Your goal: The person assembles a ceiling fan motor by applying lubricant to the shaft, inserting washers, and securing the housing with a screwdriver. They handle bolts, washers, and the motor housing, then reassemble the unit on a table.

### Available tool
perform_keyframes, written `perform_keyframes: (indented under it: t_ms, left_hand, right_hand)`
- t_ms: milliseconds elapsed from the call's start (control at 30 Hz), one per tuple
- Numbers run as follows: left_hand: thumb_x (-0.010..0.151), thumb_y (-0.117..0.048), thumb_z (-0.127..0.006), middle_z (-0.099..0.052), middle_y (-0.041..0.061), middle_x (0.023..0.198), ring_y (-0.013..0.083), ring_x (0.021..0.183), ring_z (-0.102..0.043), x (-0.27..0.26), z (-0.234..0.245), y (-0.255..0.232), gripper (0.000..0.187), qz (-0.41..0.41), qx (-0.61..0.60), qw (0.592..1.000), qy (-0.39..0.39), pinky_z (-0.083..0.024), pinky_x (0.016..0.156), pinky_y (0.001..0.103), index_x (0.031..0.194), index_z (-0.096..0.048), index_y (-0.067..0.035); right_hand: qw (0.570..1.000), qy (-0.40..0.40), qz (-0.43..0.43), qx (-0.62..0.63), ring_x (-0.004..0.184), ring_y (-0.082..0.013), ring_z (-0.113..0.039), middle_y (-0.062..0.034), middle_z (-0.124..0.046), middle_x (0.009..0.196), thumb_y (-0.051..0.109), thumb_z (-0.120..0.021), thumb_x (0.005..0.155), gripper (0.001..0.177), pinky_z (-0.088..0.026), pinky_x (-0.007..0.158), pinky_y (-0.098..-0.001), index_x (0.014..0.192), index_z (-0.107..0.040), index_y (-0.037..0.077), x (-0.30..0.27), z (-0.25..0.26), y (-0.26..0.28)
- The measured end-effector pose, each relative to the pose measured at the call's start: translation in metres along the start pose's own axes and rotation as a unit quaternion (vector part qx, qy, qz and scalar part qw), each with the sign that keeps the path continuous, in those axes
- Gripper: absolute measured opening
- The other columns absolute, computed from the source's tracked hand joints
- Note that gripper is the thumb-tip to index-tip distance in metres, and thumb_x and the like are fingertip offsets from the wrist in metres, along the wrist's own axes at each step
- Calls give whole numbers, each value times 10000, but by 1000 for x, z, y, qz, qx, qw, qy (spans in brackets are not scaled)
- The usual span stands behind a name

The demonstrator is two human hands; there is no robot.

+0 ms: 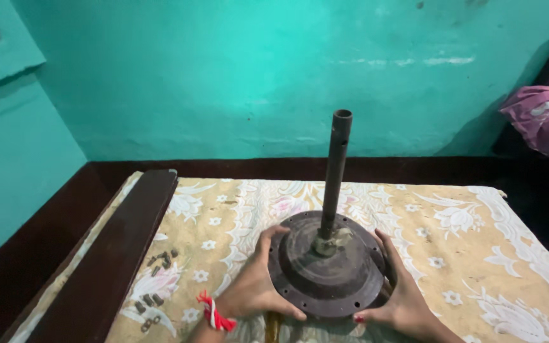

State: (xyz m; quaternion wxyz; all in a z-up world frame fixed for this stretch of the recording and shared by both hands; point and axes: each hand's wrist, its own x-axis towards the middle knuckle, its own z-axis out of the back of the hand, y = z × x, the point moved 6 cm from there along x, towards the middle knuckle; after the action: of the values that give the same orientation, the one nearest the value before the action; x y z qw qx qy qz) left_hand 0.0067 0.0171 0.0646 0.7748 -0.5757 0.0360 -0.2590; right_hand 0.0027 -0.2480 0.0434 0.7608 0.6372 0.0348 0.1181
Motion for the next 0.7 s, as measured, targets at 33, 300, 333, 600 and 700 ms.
perform_keyframes:
  t_ms: [33, 300, 333, 600, 700]
  left_hand:
    - [457, -345, -1024, -511, 178, 1504, 304, 1436, -522, -1, 0, -1, 1360, -1, 9, 1000, -9, -404, 1206, 405, 1513, -192, -140]
    - [453, -381, -1060, -136, 209, 1722, 375, 1592, -185, 8, 9, 24, 1613, -3, 132, 989, 61, -231, 1276, 444, 1660, -12, -160]
    - [444, -391, -1041, -145, 211, 1736, 374, 1605, -207, 10, 13, 26, 1635, -14, 107, 992, 70, -241, 1289, 441, 1676, 6, -152]
    - [406, -459, -1029, -125, 221, 1727, 388, 1605, -210, 10, 3, 34, 1683, -48, 69, 996, 35, -231, 1298, 449, 1665, 35, -125]
    - [420, -462, -1044, -140, 243, 1710, 422, 1602, -190, 3, -1, 24, 1651, -83, 109, 990, -20, -220, 1293, 485, 1652, -1, -118]
  right_hand:
    - [1000, 5, 27, -15, 1508, -263, -287, -126, -211, 1708, 92, -1027, 356, 1618, -235, 1193, -412, 1645, -52, 167, 1, -1, 2]
    - [994, 17, -5, -108, 1520, -270, -225, -138, -122, 1721, 168, -1044, 326, 1802, -173, 1194, -419, 1635, 191, 272, 1, 4, -2]
    - [992, 26, 15, -124, 1538, -292, -187, -160, -88, 1718, 188, -1049, 332, 1815, -159, 1203, -429, 1611, 238, 261, 2, 2, 0]
    - [990, 17, -20, -138, 1511, -314, -228, -208, -140, 1696, 269, -1085, 299, 1881, -165, 1235, -429, 1607, 266, 263, 2, 2, -10]
    - [988, 22, 7, -150, 1513, -321, -236, -238, -186, 1660, 182, -1066, 255, 1850, -159, 1245, -436, 1625, 177, 190, 4, 4, -6]
